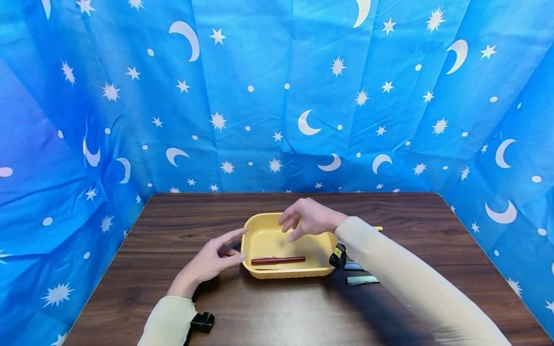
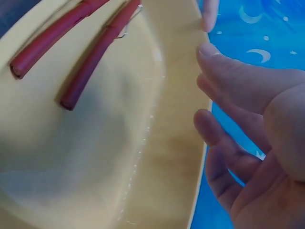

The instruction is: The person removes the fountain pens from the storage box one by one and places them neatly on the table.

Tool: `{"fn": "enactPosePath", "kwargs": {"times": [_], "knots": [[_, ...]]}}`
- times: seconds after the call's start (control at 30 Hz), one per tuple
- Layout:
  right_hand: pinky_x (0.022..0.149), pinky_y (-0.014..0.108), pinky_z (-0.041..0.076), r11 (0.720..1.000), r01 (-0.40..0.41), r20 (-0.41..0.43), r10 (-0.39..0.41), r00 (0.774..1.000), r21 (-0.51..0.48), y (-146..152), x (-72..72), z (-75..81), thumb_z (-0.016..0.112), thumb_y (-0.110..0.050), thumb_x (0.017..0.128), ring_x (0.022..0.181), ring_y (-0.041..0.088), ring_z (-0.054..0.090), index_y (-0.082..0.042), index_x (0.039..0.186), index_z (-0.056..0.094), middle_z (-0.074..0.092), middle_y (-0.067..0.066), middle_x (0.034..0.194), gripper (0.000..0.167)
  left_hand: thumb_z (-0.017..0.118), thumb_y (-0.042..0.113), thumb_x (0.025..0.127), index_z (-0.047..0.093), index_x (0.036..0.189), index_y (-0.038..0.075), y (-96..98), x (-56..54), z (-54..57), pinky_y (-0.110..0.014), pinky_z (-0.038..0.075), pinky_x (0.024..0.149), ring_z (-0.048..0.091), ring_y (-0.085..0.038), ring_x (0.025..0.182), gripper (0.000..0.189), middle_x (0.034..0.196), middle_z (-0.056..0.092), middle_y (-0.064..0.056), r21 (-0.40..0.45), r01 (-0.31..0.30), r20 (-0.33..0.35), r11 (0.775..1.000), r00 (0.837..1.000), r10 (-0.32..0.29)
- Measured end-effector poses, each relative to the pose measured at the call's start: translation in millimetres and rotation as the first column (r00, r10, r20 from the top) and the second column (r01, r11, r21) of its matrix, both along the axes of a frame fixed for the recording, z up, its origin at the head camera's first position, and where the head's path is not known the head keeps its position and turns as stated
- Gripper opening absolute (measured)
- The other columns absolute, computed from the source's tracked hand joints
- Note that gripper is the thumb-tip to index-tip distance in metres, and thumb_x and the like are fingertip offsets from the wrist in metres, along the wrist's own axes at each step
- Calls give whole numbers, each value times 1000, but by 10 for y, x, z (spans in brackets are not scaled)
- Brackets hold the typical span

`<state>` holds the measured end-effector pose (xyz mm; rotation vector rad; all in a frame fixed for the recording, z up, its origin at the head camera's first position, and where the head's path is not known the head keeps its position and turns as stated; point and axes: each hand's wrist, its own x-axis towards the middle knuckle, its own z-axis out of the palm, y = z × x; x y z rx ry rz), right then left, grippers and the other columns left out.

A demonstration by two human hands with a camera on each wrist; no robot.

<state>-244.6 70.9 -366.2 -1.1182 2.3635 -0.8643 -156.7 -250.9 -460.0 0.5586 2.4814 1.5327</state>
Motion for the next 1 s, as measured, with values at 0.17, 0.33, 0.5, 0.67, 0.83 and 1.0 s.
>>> {"fn": "enactPosePath", "kwargs": {"times": [0.17, 0.33, 0.5, 0.67, 0.83, 1.0], "knots": [[83, 27, 59, 997, -36, 32, 34, 999, 69, -81, 7, -107, 89, -7, 84, 90, 10, 75, -2, 118, 78, 81, 2, 98, 37, 75, 29, 100, 47, 160, 21, 7, -10, -16, -29, 56, 87, 71, -23, 104, 67, 160, 48, -20, -6, -2, -5, 1000, 1000, 2], [87, 28, 58, 986, -87, 69, 78, 995, 144, -136, 37, -211, 90, -6, 83, 85, 6, 76, -3, 112, 79, 82, 2, 93, 31, 75, 29, 100, 47, 160, 21, 8, -12, -23, -29, 56, 87, 71, -24, 104, 66, 159, 48, -20, -6, -2, -2, 1000, 1000, 2], [88, 29, 58, 976, -108, 86, 93, 992, 189, -171, 67, -241, 89, -4, 83, 84, 5, 74, -5, 111, 79, 81, 1, 91, 30, 74, 30, 100, 46, 160, 21, 6, -8, -18, -29, 56, 87, 71, -24, 104, 67, 159, 48, -20, -9, -2, -5, 1000, 1000, 2], [85, 26, 58, 973, -102, 81, 87, 993, 208, -200, 86, -257, 90, -3, 82, 81, 4, 74, -6, 109, 80, 81, 1, 90, 30, 74, 29, 101, 46, 160, 21, 3, -14, -21, -29, 56, 88, 71, -24, 104, 66, 160, 47, -19, -13, 0, -10, 1000, 1000, 0], [82, 24, 58, 965, -90, 69, 75, 995, 246, -232, 105, -297, 93, -3, 78, 80, 5, 74, -7, 106, 81, 81, 3, 91, 31, 74, 30, 101, 46, 160, 21, 3, -11, -19, -29, 56, 88, 71, -24, 104, 66, 159, 48, -19, -16, -1, -11, 1000, 1000, 1], [82, 24, 58, 949, -88, 47, 78, 996, 301, -255, 124, -321, 96, -9, 75, 86, 6, 75, -9, 110, 82, 81, 1, 95, 38, 74, 29, 101, 46, 160, 21, 2, -1, -5, -29, 56, 87, 71, -23, 104, 66, 159, 48, -20, -13, -1, -10, 1000, 1000, 1]]}}
